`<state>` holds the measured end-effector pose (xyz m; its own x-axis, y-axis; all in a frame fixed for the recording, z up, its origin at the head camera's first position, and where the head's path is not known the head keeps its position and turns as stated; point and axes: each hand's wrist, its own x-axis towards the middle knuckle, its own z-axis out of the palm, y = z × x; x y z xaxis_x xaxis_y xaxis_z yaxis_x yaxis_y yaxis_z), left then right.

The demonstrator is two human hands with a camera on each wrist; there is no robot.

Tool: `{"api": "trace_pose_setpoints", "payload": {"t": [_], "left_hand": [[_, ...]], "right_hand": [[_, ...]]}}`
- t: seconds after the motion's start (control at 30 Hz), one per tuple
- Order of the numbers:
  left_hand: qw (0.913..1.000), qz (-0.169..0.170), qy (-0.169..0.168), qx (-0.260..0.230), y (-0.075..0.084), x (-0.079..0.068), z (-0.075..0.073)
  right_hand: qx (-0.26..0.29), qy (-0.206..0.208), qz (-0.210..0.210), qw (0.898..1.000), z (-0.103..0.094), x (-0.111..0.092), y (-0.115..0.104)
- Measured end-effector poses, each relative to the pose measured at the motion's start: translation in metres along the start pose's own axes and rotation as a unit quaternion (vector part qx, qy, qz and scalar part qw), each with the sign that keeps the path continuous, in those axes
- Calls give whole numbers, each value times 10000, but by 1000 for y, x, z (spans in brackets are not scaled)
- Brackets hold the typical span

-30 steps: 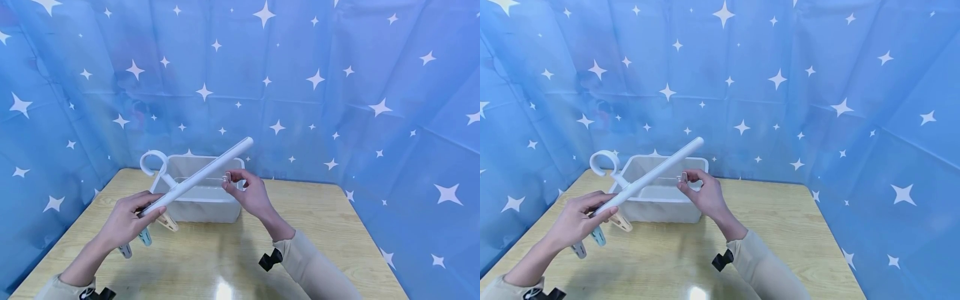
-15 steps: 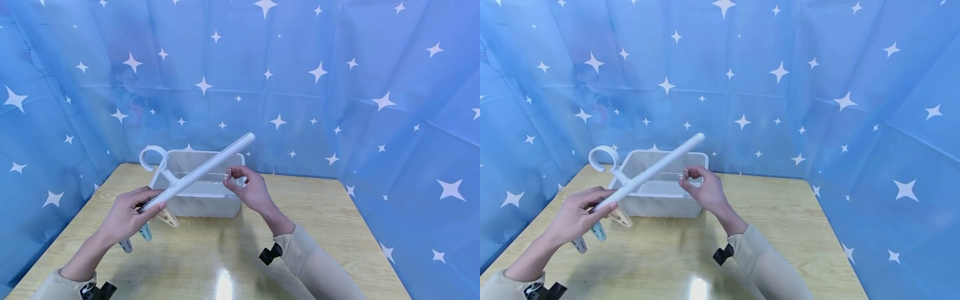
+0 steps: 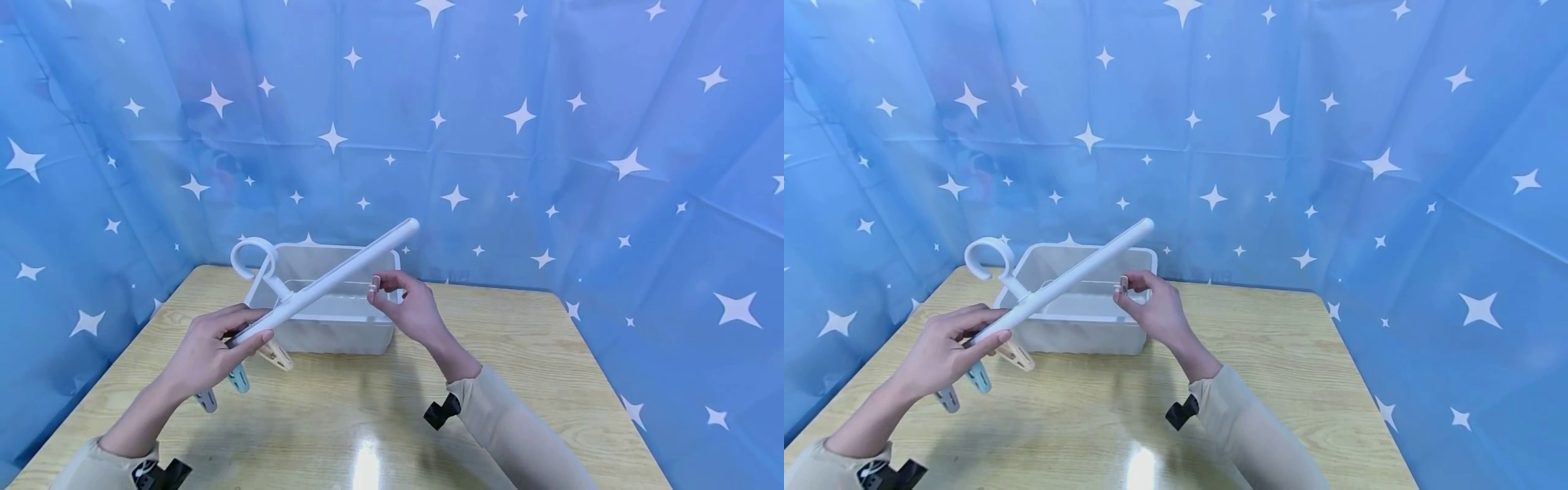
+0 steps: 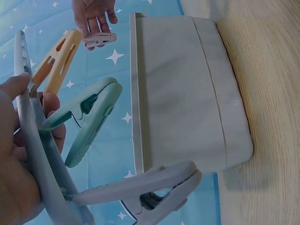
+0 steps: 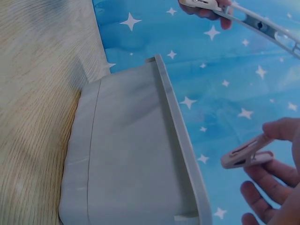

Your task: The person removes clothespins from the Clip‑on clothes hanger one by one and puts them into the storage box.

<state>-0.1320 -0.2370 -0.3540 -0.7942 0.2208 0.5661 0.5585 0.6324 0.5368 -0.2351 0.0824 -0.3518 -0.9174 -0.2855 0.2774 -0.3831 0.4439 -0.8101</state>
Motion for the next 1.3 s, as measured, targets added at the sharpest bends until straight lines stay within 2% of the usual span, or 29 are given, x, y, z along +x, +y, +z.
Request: {"api": "trace_pose_setpoints", "payload": {"t": [0.33,0.73,1.3], "left_hand": [[10000,26,-55,-54,0,0,0],[9999,-27,-102,-24,0,-1,0],[9999,-58,-133,-76,-2,-2,1]], "right_hand": [[-4,25,270,9996,2,0,7],[-218,-17,175,9996,4,4,16],[-199,-79,179,9996,5,7,20]]}}
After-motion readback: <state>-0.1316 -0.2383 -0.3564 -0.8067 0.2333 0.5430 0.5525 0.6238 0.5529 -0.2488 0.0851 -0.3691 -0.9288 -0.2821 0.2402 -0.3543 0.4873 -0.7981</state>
